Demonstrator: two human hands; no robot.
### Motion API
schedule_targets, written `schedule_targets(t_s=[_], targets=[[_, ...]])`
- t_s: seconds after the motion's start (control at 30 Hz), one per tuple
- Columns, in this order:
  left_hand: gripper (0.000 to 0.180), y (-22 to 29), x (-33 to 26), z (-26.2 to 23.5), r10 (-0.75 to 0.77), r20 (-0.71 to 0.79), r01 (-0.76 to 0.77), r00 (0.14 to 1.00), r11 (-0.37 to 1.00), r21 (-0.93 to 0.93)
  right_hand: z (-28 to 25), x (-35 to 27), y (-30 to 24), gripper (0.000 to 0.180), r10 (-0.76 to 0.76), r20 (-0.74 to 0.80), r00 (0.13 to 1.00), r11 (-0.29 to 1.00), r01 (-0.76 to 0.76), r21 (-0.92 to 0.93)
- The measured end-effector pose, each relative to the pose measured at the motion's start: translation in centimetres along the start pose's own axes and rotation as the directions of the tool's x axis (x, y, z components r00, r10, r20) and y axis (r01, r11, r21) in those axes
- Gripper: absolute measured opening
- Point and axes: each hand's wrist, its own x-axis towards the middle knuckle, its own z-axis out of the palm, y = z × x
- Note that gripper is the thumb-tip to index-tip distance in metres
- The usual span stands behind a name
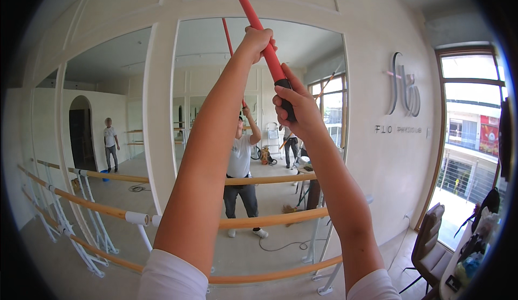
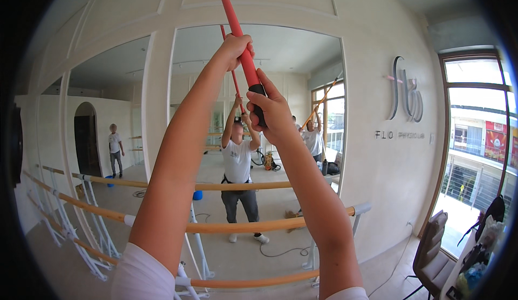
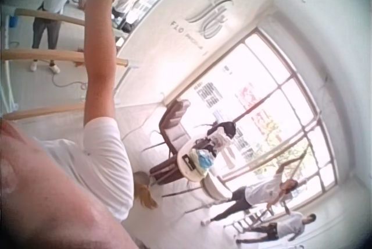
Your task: The person wipes the upper section of large mirrors and walls in a dance studio using a long-handled cleaning pole.
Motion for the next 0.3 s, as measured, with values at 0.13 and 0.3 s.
schedule_targets(t_s=[0.13,0.3], targets=[[0.032,-2.8,0.0,7.1,0.007,-0.030,-0.007,1.000,1.000,-0.006,-6.7,-1.2,-1.6,0.064,0.015,-0.070,0.997,1.000,-0.014,0.015],[0.059,-8.0,0.6,16.8,-0.020,0.065,0.020,0.998,1.000,0.011,-16.0,-3.3,-4.1,0.061,-0.003,-0.143,0.990,1.000,0.004,0.003]])
